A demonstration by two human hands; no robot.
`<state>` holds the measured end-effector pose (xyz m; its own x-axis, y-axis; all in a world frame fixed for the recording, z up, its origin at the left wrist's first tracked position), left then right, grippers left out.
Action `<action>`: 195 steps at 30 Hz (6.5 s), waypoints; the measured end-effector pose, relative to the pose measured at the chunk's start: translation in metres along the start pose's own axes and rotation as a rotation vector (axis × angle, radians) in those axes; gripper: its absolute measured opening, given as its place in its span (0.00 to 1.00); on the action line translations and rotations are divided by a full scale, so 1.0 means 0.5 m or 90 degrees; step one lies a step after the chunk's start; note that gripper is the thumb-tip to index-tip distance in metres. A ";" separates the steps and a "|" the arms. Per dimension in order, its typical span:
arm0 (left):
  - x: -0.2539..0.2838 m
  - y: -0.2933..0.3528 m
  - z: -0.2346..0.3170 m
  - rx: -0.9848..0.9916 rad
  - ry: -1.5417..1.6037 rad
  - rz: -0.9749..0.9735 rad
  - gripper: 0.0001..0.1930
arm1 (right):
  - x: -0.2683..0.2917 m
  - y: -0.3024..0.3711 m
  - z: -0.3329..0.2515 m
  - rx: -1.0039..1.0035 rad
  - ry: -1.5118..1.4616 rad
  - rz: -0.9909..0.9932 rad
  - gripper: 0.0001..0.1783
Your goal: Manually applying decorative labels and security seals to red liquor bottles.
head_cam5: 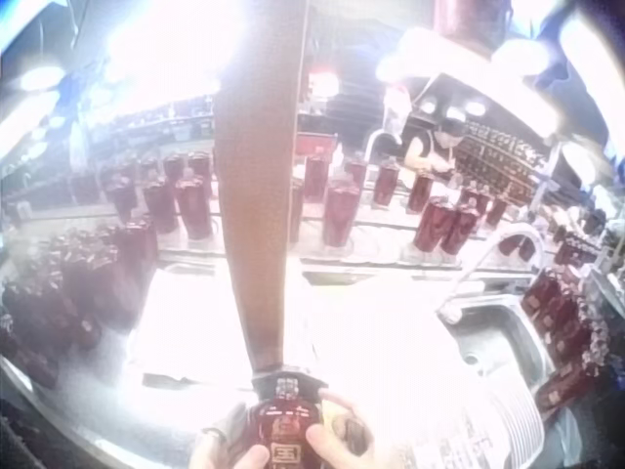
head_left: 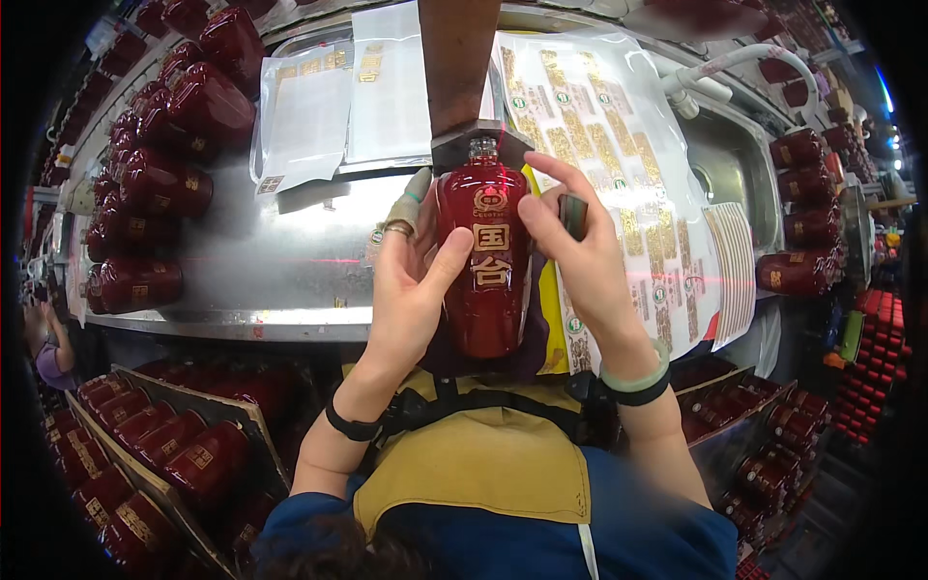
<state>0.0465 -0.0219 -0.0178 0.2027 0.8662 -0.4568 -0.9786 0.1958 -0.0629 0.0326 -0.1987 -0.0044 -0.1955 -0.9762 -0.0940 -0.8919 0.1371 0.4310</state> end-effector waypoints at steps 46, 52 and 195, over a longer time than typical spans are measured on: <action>-0.022 -0.008 0.002 -0.048 -0.150 -0.001 0.40 | -0.044 -0.027 -0.174 0.623 0.723 -0.029 0.18; -0.022 -0.007 0.002 -0.024 -0.148 -0.013 0.41 | -0.043 -0.042 -0.141 0.605 0.656 -0.048 0.19; 0.052 0.159 0.078 -0.110 -0.090 -0.118 0.24 | 0.073 0.180 -0.066 0.132 0.572 -0.221 0.08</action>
<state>-0.0245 0.0340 -0.0001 0.3697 0.8809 -0.2957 -0.9134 0.2861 -0.2897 -0.0412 -0.2275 0.0606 0.3963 -0.7210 0.5684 -0.9121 -0.2382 0.3338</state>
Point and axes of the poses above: each hand's wrist, its own y-axis away from the middle knuckle, its own x-axis out of the back of the hand, z = x × y, the point moved 2 cm from there along -y, towards the middle knuckle, and after that the axes turned 14 degrees about -x, right-handed, at the moved point
